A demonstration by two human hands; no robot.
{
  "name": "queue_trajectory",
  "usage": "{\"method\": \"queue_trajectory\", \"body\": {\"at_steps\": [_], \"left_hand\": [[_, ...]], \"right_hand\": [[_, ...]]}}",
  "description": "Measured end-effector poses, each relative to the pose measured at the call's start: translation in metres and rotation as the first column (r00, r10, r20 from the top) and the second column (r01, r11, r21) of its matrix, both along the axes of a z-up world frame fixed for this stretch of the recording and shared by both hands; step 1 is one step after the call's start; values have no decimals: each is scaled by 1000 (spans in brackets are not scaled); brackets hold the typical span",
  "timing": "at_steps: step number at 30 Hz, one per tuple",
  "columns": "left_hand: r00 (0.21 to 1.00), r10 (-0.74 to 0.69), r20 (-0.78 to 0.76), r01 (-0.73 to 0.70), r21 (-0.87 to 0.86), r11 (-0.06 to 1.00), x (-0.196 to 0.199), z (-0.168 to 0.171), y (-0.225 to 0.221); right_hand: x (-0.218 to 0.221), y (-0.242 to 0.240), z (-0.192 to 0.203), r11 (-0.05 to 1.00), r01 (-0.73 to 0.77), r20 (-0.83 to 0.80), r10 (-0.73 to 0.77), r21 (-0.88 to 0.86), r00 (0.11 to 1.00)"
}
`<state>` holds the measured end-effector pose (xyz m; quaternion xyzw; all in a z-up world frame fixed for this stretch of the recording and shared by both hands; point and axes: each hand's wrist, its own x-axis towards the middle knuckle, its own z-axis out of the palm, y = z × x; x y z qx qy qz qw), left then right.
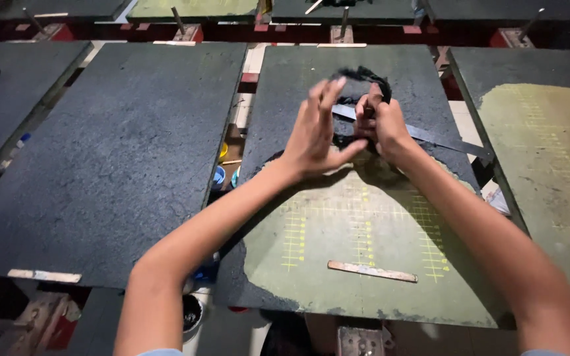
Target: Cleaning a screen printing platen by scraping and peeling off dried ink or adhesive residue using a metal ruler and hands.
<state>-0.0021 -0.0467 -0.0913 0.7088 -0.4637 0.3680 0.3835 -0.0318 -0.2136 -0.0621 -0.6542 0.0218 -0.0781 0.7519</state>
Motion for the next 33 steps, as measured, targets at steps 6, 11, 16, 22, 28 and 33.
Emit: {"method": "queue_trajectory", "body": {"at_steps": [6,11,16,22,28,33], "left_hand": [[961,85,-263,46,455,889,-3,-5,10],[949,108,-295,42,458,888,0,-5,9],[949,155,-274,-2,488,873,4,-11,5],[961,131,-244,7,494,869,-6,1,7],[952,114,-286,39,478,877,-13,9,11],[955,86,-283,53,451,891,-11,7,9]], "right_hand": [[-4,0,7,991,-3,-42,9,134,999],[5,-5,5,989,-45,-42,52,142,998],[3,-10,11,995,-94,-42,96,40,995],[-3,-20,19,980,-106,-25,103,-170,994],[-10,-34,43,891,-21,46,46,-453,998],[-36,-55,87,809,-32,-77,-16,-587,997]]}}
